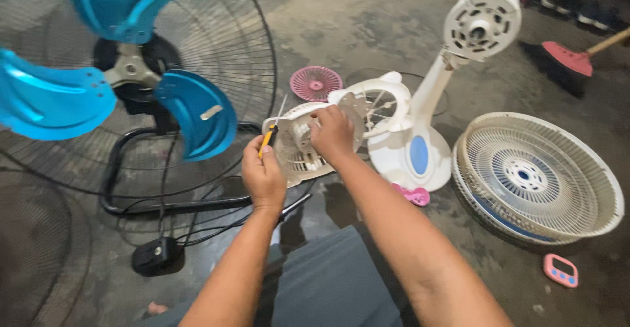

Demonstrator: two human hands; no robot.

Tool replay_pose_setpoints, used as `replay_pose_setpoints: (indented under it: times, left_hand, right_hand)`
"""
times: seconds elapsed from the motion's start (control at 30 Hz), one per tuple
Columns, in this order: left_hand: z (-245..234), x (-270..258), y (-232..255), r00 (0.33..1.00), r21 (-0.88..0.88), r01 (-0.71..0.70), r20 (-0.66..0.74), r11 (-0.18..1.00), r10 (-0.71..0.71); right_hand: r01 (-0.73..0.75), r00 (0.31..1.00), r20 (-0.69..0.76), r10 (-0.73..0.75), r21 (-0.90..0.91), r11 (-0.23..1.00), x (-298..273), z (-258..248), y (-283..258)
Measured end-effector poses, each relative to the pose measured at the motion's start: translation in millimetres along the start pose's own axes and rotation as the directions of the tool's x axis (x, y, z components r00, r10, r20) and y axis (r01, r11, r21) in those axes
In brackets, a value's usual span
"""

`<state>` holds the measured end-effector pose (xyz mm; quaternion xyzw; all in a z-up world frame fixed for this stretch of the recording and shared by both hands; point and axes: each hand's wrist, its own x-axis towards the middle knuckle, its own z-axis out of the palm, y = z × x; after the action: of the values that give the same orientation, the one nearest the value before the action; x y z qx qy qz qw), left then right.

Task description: The person removes the front grill of a black electric fan and then uses a screwdriver to detach the blue fan blades from the central hub. The removed blades are placed into a white fan grill on the floor.

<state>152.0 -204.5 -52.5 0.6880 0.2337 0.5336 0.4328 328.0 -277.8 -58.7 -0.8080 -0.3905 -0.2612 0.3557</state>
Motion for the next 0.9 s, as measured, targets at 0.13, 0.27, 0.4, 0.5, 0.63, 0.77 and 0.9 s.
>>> replay_pose_setpoints:
  times: [0.13, 0.27, 0.4, 0.5, 0.63, 0.77, 0.9]
  left_hand:
    - [-49.2, 21.6, -9.0, 0.999, 0.107, 0.005, -0.052, 0.994, 0.0]
    - [-94.3, 44.9, -17.8, 0.988, 0.245, -0.053, -0.125, 0.968, 0.086]
    - [-134.8, 64.0, -21.9, 0.983, 0.28, -0.005, -0.174, 0.96, 0.056]
    - [-158.7, 75.6, -21.7, 0.982, 0.363, 0.029, -0.185, 0.932, 0.041]
    - [-180.3, 90.9, -20.8, 0.982, 0.411, 0.07, -0.189, 0.909, 0.01]
    - [-191.8, 102.9, -20.0, 0.986, 0.442, 0.046, -0.163, 0.896, 0.029]
    - [-194.0, 110.9, -17.3, 0.992, 0.448, 0.086, -0.124, 0.89, -0.034]
  right_hand:
    - [0.002, 0.998, 0.062, -0.004, 0.037, 0.999, 10.1, 20.9, -45.5]
    - [-0.004, 0.993, 0.117, -0.006, 0.092, 0.996, 21.4, 39.3, -88.2]
    - [0.05, 0.989, 0.131, -0.064, 0.113, 0.992, 34.7, 54.6, -126.9]
    - [0.052, 0.986, 0.152, -0.07, 0.118, 0.992, 45.8, 65.3, -153.4]
    - [0.024, 0.984, 0.171, -0.043, 0.112, 0.993, 58.5, 80.6, -181.3]
    - [0.044, 0.976, 0.207, -0.067, 0.115, 0.992, 67.3, 93.8, -190.4]
    - [0.038, 0.958, 0.28, -0.062, 0.09, 0.995, 73.4, 104.1, -190.9]
